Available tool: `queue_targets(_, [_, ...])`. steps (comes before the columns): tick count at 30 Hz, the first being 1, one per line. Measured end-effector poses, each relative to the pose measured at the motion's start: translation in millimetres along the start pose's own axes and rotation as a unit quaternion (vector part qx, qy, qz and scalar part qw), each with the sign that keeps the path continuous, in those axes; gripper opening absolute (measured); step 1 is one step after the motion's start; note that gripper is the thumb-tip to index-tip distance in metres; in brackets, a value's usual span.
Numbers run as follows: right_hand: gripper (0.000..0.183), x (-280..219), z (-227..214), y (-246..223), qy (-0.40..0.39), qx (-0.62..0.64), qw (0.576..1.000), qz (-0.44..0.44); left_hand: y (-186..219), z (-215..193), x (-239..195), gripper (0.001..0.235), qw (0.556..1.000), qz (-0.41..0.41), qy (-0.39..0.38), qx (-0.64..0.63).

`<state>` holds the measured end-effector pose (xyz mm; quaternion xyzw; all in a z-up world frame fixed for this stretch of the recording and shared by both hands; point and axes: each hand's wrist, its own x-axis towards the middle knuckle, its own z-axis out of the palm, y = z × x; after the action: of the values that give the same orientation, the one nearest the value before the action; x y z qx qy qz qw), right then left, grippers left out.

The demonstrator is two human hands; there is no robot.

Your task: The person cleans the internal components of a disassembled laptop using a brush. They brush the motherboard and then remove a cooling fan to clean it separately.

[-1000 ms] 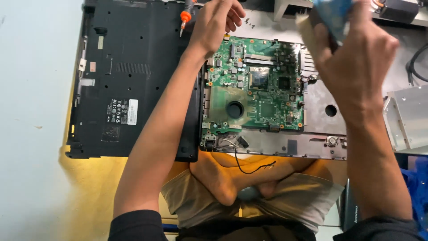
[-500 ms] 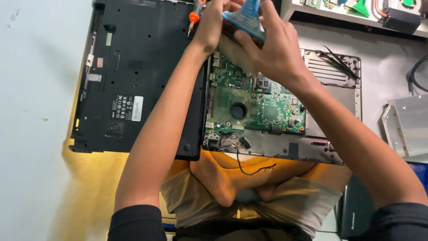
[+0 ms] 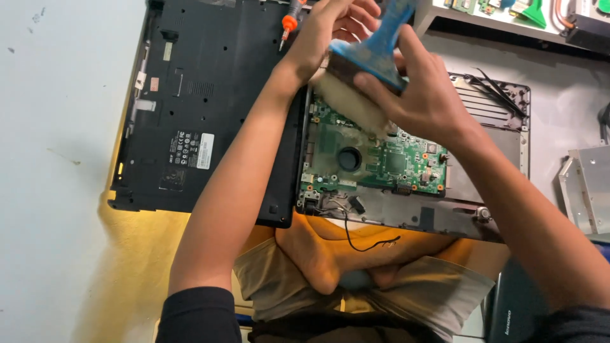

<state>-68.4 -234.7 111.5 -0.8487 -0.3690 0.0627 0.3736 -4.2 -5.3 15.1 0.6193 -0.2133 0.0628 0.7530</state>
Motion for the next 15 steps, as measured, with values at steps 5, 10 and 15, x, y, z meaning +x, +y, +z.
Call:
queue_targets(5, [0.056,-13.0,-17.4,-8.4,-0.101,-0.043,0.991,-0.078,-8.4,-4.5,1.1,0.069,1.0,0.015,0.019,0.008])
queue_targets(10, [0.05,-3.9,11.7,16.2,0.022,-0.193,0.972,-0.13,-56.1,-15.6,16.2,0.048,0.994,-0.017,0.053,-0.091])
queue_targets(15, [0.032,-33.1,18.6,-28.7,-0.066,-0.242,0.951,-0.178,14.1,4.7,-2.6,0.056,0.999,-0.05,0.016,0.014])
